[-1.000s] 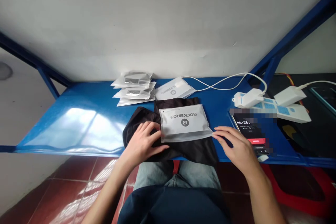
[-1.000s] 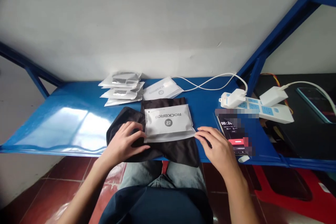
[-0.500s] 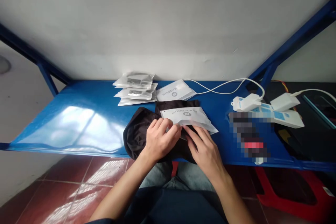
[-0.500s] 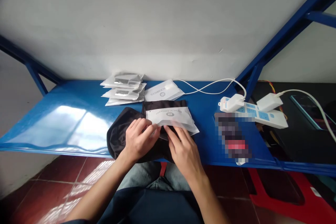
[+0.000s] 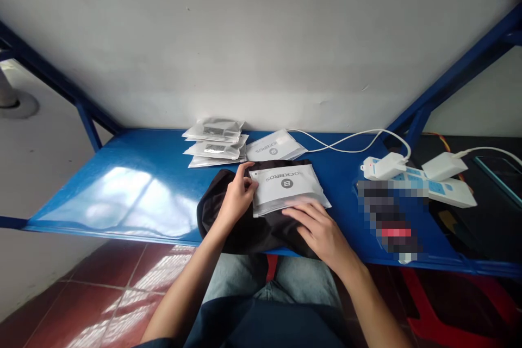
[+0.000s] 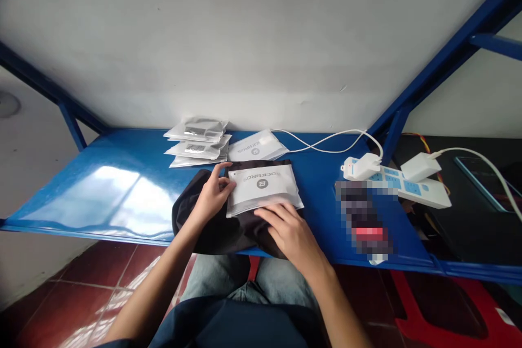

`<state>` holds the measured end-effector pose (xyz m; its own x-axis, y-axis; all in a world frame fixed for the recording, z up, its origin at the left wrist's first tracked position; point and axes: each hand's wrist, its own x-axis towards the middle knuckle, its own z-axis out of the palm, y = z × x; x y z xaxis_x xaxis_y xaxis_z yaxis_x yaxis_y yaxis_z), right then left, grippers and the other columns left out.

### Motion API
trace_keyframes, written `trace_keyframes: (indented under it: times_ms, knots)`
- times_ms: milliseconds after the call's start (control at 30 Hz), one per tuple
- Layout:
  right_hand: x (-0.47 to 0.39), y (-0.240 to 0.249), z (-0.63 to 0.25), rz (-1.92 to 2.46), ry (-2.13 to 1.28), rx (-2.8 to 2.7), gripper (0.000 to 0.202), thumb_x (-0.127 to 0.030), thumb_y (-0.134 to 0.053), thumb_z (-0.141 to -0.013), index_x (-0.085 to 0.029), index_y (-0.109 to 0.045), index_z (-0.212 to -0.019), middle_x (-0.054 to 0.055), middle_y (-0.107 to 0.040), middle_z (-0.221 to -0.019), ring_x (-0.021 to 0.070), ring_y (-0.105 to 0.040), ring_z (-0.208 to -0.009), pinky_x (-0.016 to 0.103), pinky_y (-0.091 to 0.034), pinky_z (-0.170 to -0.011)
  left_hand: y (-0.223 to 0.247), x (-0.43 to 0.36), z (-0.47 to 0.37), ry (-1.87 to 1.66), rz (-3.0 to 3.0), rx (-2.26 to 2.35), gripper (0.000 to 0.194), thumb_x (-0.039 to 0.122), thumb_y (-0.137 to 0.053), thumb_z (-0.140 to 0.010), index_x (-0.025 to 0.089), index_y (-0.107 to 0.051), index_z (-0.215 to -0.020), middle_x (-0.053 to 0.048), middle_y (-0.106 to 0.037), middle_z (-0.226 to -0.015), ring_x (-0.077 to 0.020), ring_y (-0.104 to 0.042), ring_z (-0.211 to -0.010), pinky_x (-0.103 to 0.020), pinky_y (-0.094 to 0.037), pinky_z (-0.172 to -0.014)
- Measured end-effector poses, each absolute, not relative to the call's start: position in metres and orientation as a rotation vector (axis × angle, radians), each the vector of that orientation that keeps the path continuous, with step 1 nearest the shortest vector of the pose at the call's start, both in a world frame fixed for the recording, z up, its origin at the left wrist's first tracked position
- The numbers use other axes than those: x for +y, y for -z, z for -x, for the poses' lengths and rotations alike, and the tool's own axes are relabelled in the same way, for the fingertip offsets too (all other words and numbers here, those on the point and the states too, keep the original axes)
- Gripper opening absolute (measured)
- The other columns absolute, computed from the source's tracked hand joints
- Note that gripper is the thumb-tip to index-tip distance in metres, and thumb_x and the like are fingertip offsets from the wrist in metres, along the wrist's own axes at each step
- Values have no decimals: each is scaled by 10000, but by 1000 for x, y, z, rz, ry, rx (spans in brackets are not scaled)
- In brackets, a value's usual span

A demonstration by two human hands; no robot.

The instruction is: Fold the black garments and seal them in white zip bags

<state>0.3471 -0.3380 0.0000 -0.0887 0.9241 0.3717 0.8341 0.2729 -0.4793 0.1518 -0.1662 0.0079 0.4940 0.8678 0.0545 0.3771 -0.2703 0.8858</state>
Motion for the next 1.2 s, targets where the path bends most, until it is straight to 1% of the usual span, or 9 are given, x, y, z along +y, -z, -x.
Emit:
trace_keyframes:
  times_ms: [200, 367, 500, 633, 733, 833, 933, 1033, 1200]
  knots:
    - [-382, -5, -377, 1484, -388, -1926, 475, 3, -458, -864, -304, -740, -1091, 9, -669, -1395, 273, -474, -1443, 535, -495, -1135, 0, -164, -151, -770, -1829, 1113, 361, 298, -569, -951, 228, -556, -1305, 42, -612, -777, -107, -505, -603, -228, -393, -616]
    - [-357, -7, -388, 1789, -268, -1384, 331, -324, -477, -1039, -308, -643, -1326, 103, -615, -1387, 268, -637, -1220, 475, -554, -1024, 0, -164, -150, -650, -1637, 984, 629, 445, -728, -869, 245, -483, -1412, -56, -719, -1047, -179, -701, -772, -266, -528, -650]
    - [-309, 0, -393, 1954, -370, -1262, 550, -523, -582, -979, -248, -527, -1452, 136, -690, -1213, 274, -700, -996, 484, -584, -906, -1, -163, -150, -613, -1660, 863, 531, 368, -726, -870, 215, -584, -1358, -63, -738, -1015, -203, -709, -854, -288, -552, -711]
    - [-261, -6, -408, 1724, -397, -1198, 547, -463, -680, -916, -223, -576, -1396, 121, -721, -1148, 247, -709, -918, 391, -598, -776, -14, -148, -161, -764, -1789, 846, 374, 301, -670, -900, 186, -688, -1255, -72, -746, -1045, -190, -678, -829, -292, -542, -734]
    - [-216, -23, -423, 1588, -288, -1255, 461, -404, -628, -949, -209, -610, -1366, 139, -690, -1267, 243, -709, -987, 385, -597, -831, -28, -125, -180, -906, -1877, 921, 366, 258, -629, -915, 178, -682, -1268, -118, -710, -1260, -268, -690, -1049, -376, -558, -886]
    - [-168, -30, -428, 1800, -112, -1428, 474, -312, -504, -1003, -170, -572, -1450, 189, -540, -1495, 300, -589, -1312, 447, -490, -1094, -29, -102, -202, -1046, -2105, 1098, 614, 174, -619, -896, 181, -500, -1498, -202, -446, -1586, -404, -405, -1480, -538, -428, -1123]
    - [-135, -16, -422, 2005, -140, -1573, 553, -338, -510, -1017, -151, -494, -1537, 217, -354, -1649, 377, -389, -1502, 514, -348, -1212, -13, -88, -222, -882, -2403, 1114, 754, 192, -580, -944, 143, -263, -1626, -259, -115, -1714, -437, -37, -1597, -653, -255, -1208]
    - [-126, 10, -412, 2107, -227, -1657, 637, -429, -499, -1036, -130, -408, -1591, 248, -280, -1683, 435, -282, -1547, 578, -285, -1224, 12, -86, -234, -495, -2510, 1086, 707, 336, -569, -997, 67, -311, -1598, -319, -193, -1677, -462, -101, -1583, -658, -251, -1211]
    - [-124, 25, -408, 2205, -255, -1739, 700, -517, -397, -1069, -115, -302, -1635, 247, -174, -1716, 437, -134, -1586, 594, -179, -1254, 28, -90, -243, -279, -2583, 1214, 722, 521, -538, -1008, 144, -369, -1600, -260, -233, -1689, -432, -152, -1584, -617, -206, -1248]
